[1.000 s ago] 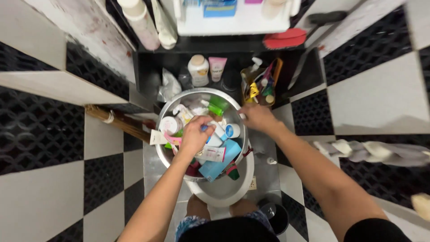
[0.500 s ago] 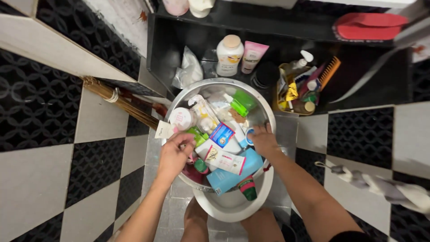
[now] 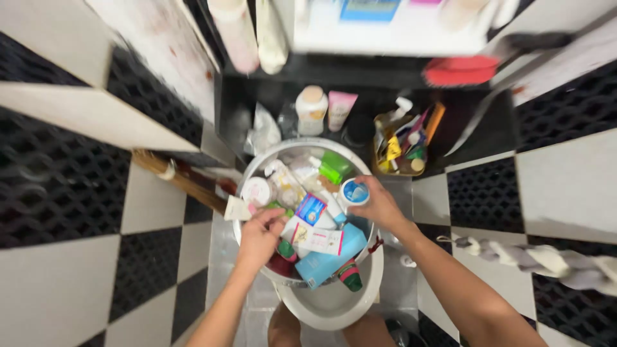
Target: Organize bathroom toiletries and hygiene products from a basin onto a wall-mounted shelf.
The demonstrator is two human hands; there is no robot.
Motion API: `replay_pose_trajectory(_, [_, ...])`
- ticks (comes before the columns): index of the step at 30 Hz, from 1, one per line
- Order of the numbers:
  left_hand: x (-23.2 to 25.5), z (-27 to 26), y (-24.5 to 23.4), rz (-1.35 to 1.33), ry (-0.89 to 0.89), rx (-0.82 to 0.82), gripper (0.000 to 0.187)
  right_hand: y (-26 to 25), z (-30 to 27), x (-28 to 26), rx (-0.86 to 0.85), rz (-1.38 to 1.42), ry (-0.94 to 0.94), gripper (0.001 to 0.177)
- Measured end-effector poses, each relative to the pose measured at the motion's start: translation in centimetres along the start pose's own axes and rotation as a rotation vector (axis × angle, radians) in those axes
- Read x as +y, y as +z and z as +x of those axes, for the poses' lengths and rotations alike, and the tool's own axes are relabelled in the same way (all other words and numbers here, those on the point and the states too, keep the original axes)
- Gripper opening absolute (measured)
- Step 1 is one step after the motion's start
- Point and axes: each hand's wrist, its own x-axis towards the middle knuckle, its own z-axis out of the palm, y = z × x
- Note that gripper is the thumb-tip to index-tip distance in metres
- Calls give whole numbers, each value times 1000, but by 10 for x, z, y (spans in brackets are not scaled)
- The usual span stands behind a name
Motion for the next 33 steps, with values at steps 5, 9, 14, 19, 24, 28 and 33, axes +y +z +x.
replay_pose_trajectory(5, [65,-2,17,-137,11,-86,32,-60,-33,-76,53,206,-103,83])
replay_pose_trajectory(9, [141,-15,22,-478,-182,-264,43,-90,-46,-122,10,496,-300,92])
replay_pose_trajectory(14, [215,-36,10,-690,-259,-534,56,-121,-62,-164,-122,684,-330,84])
replay_pose_trajectory(19, [233,-28,14,-704,-251,-685,50,-149,-77,-195,-167,729,-326,70])
replay_pose_trajectory(24, [260,-12,6,-821,-217,-823,45,-175,-91,-227,-75,499,-422,86])
replay_pose_trajectory(28, [288,-13,-6,-795,-256,-826,47,-189,-96,-245,-107,504,-504,90])
replay_pose_trajectory(33, [292,-7,-7,-778,-290,-944,54,-194,-111,-265,5,417,-452,74])
